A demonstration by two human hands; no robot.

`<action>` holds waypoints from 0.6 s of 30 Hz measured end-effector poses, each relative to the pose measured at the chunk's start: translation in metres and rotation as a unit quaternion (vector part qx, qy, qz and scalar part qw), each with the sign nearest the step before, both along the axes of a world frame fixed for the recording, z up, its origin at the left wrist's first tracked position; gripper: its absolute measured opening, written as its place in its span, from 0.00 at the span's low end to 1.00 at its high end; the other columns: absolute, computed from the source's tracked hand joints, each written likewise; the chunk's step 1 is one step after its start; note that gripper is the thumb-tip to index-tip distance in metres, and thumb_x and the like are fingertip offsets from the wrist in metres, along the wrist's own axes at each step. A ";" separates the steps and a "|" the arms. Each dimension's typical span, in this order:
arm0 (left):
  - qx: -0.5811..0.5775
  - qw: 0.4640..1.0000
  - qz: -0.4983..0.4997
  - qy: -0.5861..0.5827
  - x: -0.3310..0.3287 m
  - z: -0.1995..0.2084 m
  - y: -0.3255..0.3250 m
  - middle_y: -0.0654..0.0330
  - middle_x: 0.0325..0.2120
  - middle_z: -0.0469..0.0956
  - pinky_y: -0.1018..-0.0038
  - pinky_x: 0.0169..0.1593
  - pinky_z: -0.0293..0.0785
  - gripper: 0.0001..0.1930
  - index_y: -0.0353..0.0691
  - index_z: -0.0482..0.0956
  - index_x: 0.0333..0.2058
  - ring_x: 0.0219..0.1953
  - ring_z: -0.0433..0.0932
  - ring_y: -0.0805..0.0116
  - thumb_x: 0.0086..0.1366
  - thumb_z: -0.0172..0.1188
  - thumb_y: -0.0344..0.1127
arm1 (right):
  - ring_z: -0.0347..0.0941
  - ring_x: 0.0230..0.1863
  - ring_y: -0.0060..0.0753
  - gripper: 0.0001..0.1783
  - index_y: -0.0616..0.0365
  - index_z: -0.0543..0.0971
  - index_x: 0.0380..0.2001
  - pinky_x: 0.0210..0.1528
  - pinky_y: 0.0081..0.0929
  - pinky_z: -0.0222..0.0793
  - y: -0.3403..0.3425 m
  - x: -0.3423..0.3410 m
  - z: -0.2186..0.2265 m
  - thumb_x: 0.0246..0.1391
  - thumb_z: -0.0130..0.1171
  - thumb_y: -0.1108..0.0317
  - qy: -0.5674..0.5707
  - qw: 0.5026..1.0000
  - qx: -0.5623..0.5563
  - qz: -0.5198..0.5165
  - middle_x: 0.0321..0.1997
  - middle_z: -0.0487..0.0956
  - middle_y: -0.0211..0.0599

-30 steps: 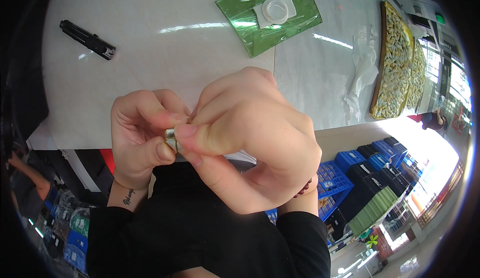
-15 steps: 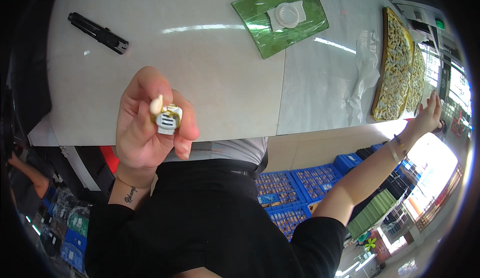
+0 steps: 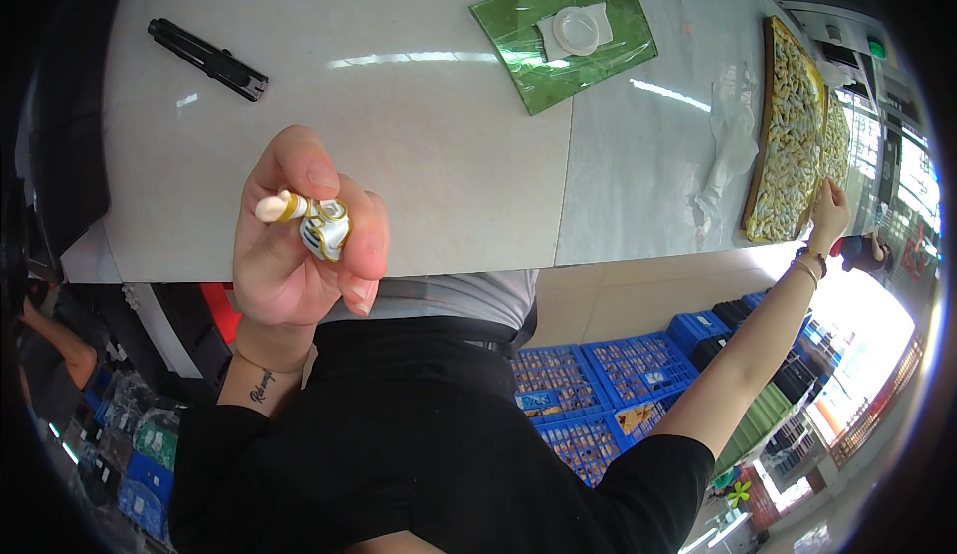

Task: Assembling small white and gold components at a workbench in a factory setting.

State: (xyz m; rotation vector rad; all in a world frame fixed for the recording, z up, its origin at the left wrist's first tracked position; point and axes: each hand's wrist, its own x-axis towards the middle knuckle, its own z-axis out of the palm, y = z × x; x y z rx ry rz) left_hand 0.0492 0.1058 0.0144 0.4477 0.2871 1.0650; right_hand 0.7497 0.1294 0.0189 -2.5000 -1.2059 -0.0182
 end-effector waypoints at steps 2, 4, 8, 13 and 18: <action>0.014 1.000 0.004 -0.006 0.002 -0.002 0.001 0.41 0.23 0.73 0.77 0.22 0.75 0.11 0.37 0.61 0.36 0.21 0.75 0.64 0.60 0.51 0.35 | 0.69 0.30 0.19 0.16 0.61 0.77 0.38 0.33 0.16 0.63 0.002 0.005 0.002 0.50 0.55 0.61 0.030 0.999 -0.009 -0.016 0.30 0.78 0.32; 0.027 1.000 0.008 -0.009 0.001 -0.002 0.001 0.41 0.24 0.73 0.77 0.23 0.76 0.11 0.37 0.61 0.36 0.21 0.75 0.65 0.60 0.51 0.35 | 0.70 0.30 0.20 0.16 0.61 0.77 0.37 0.33 0.16 0.64 0.002 0.004 0.001 0.50 0.55 0.61 0.014 1.000 -0.007 0.018 0.31 0.78 0.33; 0.041 0.999 0.006 0.010 -0.002 -0.003 0.001 0.40 0.27 0.73 0.76 0.25 0.77 0.11 0.37 0.62 0.37 0.23 0.76 0.65 0.60 0.52 0.35 | 0.71 0.31 0.22 0.18 0.62 0.76 0.38 0.35 0.18 0.64 0.001 -0.007 0.005 0.49 0.55 0.59 -0.023 0.996 -0.035 0.082 0.32 0.78 0.33; 0.030 0.999 0.003 -0.011 -0.002 -0.004 0.001 0.39 0.29 0.72 0.75 0.26 0.77 0.11 0.38 0.62 0.37 0.24 0.76 0.65 0.60 0.52 0.35 | 0.72 0.31 0.24 0.16 0.65 0.76 0.33 0.36 0.18 0.64 0.000 -0.023 0.019 0.49 0.53 0.61 -0.117 0.991 0.051 0.028 0.30 0.78 0.33; 0.010 1.000 -0.012 -0.021 -0.002 -0.002 0.001 0.40 0.30 0.72 0.76 0.26 0.77 0.14 0.39 0.62 0.38 0.25 0.77 0.66 0.57 0.56 0.35 | 0.69 0.33 0.22 0.14 0.70 0.70 0.39 0.33 0.19 0.63 0.011 -0.139 0.044 0.52 0.42 0.73 0.273 0.879 0.374 0.110 0.29 0.73 0.37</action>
